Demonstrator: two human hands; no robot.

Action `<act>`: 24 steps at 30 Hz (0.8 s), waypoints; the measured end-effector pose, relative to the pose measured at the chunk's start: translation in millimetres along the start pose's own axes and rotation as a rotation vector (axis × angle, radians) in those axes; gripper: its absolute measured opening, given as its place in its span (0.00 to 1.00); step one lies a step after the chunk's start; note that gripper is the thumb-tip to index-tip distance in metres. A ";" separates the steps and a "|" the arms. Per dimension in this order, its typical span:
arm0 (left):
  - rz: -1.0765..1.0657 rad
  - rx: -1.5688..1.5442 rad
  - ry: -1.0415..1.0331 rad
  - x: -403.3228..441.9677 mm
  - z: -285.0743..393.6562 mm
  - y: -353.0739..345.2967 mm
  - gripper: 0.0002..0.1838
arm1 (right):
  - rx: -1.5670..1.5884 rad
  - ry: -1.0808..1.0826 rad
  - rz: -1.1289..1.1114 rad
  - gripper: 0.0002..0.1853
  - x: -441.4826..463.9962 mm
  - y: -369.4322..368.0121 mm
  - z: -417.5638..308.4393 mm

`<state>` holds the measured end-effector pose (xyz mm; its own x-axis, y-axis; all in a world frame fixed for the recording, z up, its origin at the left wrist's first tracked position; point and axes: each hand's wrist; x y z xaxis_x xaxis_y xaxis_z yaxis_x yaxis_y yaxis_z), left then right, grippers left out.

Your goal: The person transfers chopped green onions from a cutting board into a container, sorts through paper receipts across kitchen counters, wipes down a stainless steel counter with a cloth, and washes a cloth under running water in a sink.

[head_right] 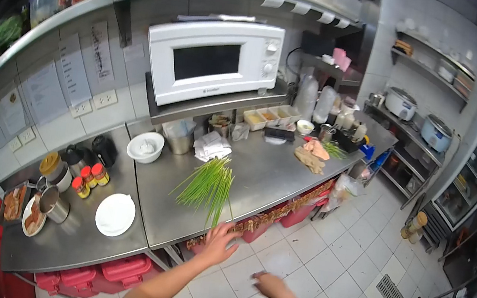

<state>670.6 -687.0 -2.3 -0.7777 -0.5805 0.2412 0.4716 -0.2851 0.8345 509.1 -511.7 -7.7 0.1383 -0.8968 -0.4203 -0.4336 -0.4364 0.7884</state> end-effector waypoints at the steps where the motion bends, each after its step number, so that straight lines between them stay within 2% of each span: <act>1: -0.023 0.020 0.003 25.0 -2.6 -2.3 0.20 | 0.000 -0.072 0.136 0.15 -3.9 10.6 27.7; 3: -0.076 0.107 0.041 66.3 -22.6 -18.0 0.24 | 0.170 -0.124 0.247 0.14 -11.0 39.5 71.4; 5: -0.152 0.183 0.085 99.6 -46.3 -21.4 0.27 | 0.194 -0.214 0.290 0.13 -16.2 65.7 103.0; 8: -0.309 0.173 0.126 114.9 -81.7 -8.7 0.32 | 0.201 -0.297 0.214 0.13 -2.6 93.7 156.2; 11: -0.478 0.140 0.037 117.6 -110.5 15.2 0.33 | 0.148 -0.191 0.177 0.13 29.1 128.7 196.2; 13: -0.467 0.245 0.113 116.4 -132.2 32.8 0.29 | 0.122 -0.142 0.128 0.13 56.1 159.1 211.1; 16: -0.493 0.231 0.253 111.0 -152.7 73.3 0.25 | 0.062 -0.031 0.091 0.13 98.8 197.5 232.1; 19: -0.288 0.223 0.298 137.6 -138.4 106.3 0.20 | 0.051 0.132 0.083 0.12 145.6 228.7 237.7; 21: 0.001 -0.071 0.313 171.0 -172.3 106.2 0.17 | 0.069 0.198 0.066 0.12 175.6 243.7 229.1; 23: 0.354 -0.184 0.438 212.7 -194.1 98.6 0.12 | 0.043 0.258 0.025 0.12 197.8 257.0 212.8; 24: 0.465 -0.299 0.466 234.1 -224.2 86.2 0.13 | 0.054 0.269 0.009 0.13 208.1 260.6 206.5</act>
<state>622.4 -1018.5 15.0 -0.2418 -0.9386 0.2462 0.8563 -0.0870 0.5092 241.0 -796.9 17.5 0.3631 -0.8908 -0.2733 -0.4816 -0.4306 0.7633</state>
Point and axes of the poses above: each hand's wrist, its own x-axis towards the middle knuckle, its own y-axis out of the back of the hand, z = x × y, and after that the axes turned 11 degrees about -z, right-handed
